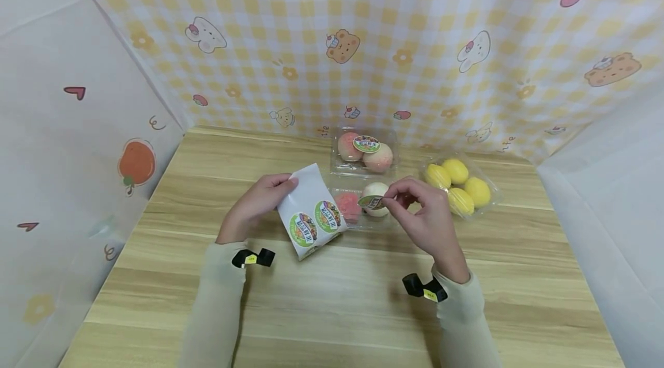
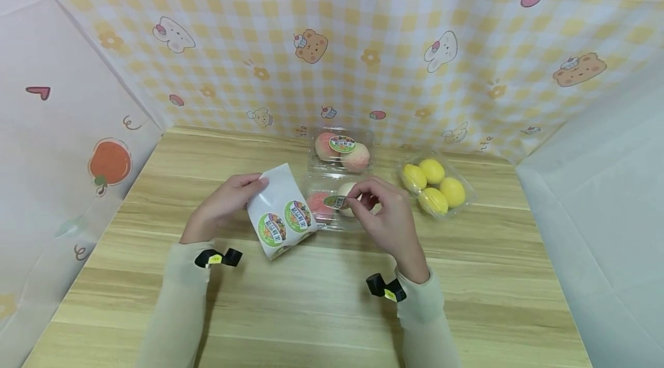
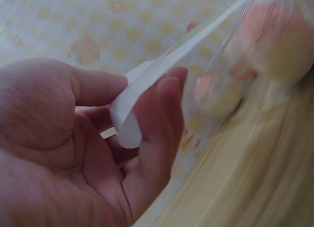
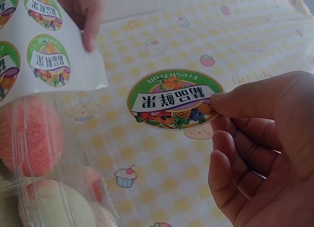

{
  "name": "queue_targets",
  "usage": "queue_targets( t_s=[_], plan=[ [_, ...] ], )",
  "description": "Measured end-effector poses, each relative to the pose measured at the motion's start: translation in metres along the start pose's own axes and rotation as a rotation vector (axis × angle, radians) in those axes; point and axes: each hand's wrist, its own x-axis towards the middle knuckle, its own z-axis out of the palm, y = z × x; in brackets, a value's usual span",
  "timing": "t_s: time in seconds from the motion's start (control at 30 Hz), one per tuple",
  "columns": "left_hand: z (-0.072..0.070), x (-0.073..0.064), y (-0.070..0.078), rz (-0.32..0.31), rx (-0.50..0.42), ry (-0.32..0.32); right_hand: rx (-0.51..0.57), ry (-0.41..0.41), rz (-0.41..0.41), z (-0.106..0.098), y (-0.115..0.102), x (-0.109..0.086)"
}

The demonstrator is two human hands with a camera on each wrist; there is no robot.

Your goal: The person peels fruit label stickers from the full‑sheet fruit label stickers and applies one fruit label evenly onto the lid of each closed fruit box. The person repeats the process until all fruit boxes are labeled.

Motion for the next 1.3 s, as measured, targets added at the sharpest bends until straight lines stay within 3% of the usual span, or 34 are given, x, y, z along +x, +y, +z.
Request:
queue_targets(
  t_s=[0.2,0.37,0.53,0.8,1.0,1.3],
  plan=[
    [-0.025,-0.005,-0.007,-0.059,0.070,0.022,-0.008,0.005,-0.019,0.001,0.003,0.000],
    [-0.039,-0.009,-0.010,-0.110,0.052,0.062,0.001,0.009,-0.016,0.001,0.004,0.000],
    [-0.047,-0.006,-0.017,-0.149,0.024,0.102,0.002,0.004,-0.006,0.000,0.006,0.000],
    [-0.050,-0.001,-0.027,-0.153,0.078,0.142,-0.009,0.002,0.040,0.000,0.008,0.000],
    [-0.050,0.001,-0.034,-0.127,0.221,0.196,-0.018,0.001,0.049,0.000,0.009,-0.001],
    [-0.054,0.003,-0.041,-0.185,0.411,0.296,-0.030,-0.003,0.071,-0.001,0.010,-0.001]
  ],
)
